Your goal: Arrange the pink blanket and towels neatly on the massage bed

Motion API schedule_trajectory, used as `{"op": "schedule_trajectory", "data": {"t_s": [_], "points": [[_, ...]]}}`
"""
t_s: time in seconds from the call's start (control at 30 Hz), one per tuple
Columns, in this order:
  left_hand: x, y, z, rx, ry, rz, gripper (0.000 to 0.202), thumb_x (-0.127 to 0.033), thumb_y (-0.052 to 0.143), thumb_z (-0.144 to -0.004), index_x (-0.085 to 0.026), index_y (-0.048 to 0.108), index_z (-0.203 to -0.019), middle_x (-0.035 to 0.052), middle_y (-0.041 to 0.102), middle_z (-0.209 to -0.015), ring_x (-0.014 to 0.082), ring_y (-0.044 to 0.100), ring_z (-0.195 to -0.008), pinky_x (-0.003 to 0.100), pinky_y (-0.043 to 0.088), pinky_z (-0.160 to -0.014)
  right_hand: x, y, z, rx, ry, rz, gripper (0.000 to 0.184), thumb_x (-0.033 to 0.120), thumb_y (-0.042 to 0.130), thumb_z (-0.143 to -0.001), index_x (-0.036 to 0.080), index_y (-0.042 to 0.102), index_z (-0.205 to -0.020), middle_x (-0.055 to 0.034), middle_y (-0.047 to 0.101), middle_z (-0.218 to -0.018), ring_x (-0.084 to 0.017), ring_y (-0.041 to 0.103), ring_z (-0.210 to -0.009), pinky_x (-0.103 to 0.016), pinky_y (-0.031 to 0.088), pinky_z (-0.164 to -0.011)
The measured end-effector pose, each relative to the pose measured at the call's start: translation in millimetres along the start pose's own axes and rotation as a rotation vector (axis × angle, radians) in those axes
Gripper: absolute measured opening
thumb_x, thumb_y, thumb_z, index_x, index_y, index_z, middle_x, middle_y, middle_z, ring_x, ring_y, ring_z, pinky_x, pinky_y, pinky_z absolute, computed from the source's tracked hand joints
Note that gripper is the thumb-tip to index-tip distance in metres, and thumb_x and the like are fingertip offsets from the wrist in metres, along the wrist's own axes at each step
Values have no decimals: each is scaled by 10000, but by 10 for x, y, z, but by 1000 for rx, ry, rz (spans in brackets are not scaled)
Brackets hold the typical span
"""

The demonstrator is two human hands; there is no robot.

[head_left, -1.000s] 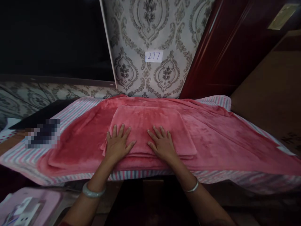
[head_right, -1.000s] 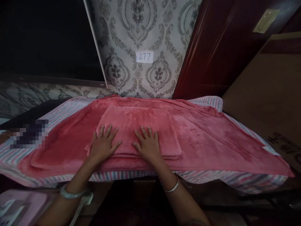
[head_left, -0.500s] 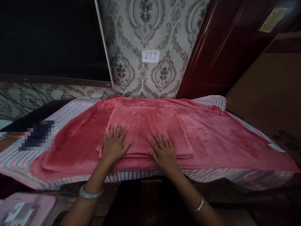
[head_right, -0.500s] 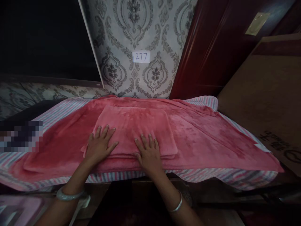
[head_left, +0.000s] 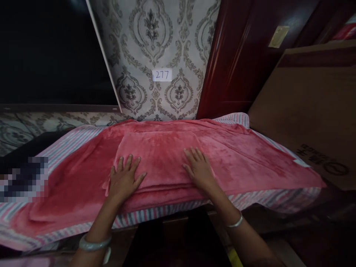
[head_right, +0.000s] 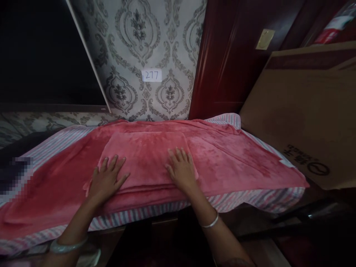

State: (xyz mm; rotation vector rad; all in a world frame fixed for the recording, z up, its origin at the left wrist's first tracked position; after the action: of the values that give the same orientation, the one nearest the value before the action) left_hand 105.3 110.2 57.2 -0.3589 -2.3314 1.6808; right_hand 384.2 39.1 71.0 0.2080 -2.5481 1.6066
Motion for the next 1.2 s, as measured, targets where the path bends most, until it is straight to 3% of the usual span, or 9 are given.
{"op": "schedule_trajectory", "data": {"t_s": [0.17, 0.27, 0.43, 0.77, 0.9, 1.0, 1.07, 1.13, 1.2], "points": [[7, 4, 0, 36, -7, 2, 666, -578, 414, -943, -234, 418, -1514, 129, 305, -1615, 449, 230, -1478, 687, 332, -1078, -132, 330, 91, 104, 53, 65, 546, 449, 463, -1000, 296, 413, -1522, -79, 362, -1594, -361, 272, -1472, -571, 303, -1126], [-2, -3, -1, 62, -21, -23, 662, -571, 417, -947, -240, 404, -1520, 115, 289, -1622, 434, 215, -1488, 673, 327, -1092, -204, 384, 254, 67, 55, 61, 537, 413, 435, -1010, 330, 372, -1537, -44, 338, -1609, -337, 245, -1487, -538, 352, -1104], [-17, -6, 32, 62, -35, -68, 644, -551, 426, -955, -254, 390, -1526, 101, 291, -1622, 398, 207, -1500, 646, 285, -1136, -304, 397, 457, -3, 26, 64, 499, 375, 387, -1017, 306, 432, -1509, -37, 345, -1605, -303, 252, -1489, -515, 363, -1106], [25, 22, 341, -80, -4, -75, 581, -460, 464, -953, -194, 488, -1469, 169, 423, -1542, 375, 376, -1435, 589, 316, -1143, -407, 446, 813, -126, 2, 16, 491, 386, 325, -1032, 310, 429, -1506, -33, 360, -1597, -283, 306, -1470, -535, 352, -1110], [97, 48, 558, -187, 34, -15, 557, -447, 440, -960, -166, 529, -1433, 193, 482, -1494, 365, 439, -1396, 594, 347, -1121, -505, 392, 920, -193, -39, -69, 461, 378, 330, -1027, 296, 534, -1433, -56, 491, -1511, -287, 386, -1430, -544, 377, -1088], [205, -22, 655, -259, 75, 88, 486, -436, 371, -990, -181, 630, -1312, 163, 625, -1358, 324, 554, -1296, 582, 379, -1101, -548, 232, 839, -300, -97, -165, 419, 387, 352, -1026, 264, 692, -1239, -79, 664, -1312, -287, 536, -1307, -557, 387, -1088], [266, -135, 601, -292, 84, 179, 460, -408, 317, -1008, -208, 681, -1208, 116, 712, -1219, 277, 636, -1180, 549, 404, -1091, -491, 100, 645, -338, -138, -222, 415, 384, 360, -1027, 243, 723, -1169, -87, 703, -1237, -272, 585, -1250, -544, 389, -1103], [262, -280, 410, -304, 89, 245, 459, -391, 295, -1013, -217, 668, -1214, 96, 723, -1193, 249, 651, -1147, 516, 409, -1098, -335, -7, 329, -312, -168, -247, 428, 384, 354, -1026, 228, 686, -1247, -97, 675, -1287, -264, 567, -1274, -524, 393, -1113], [163, -412, 89, -285, 105, 263, 471, -402, 325, -1001, -201, 588, -1336, 112, 655, -1325, 255, 584, -1258, 500, 380, -1132, -98, -55, -73, -230, -181, -227, 476, 395, 359, -1017, 208, 575, -1398, -112, 594, -1403, -269, 501, -1344, -512, 382, -1127]]}}
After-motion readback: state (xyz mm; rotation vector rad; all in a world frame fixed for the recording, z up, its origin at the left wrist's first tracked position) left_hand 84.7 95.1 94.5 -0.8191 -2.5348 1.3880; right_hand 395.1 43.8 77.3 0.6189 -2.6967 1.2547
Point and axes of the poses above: each hand's wrist, its own z-axis away from the middle knuckle, its own y-axis out of the palm, x = y × z, the point moved 5 cm from there along -z, towards the middle knuckle
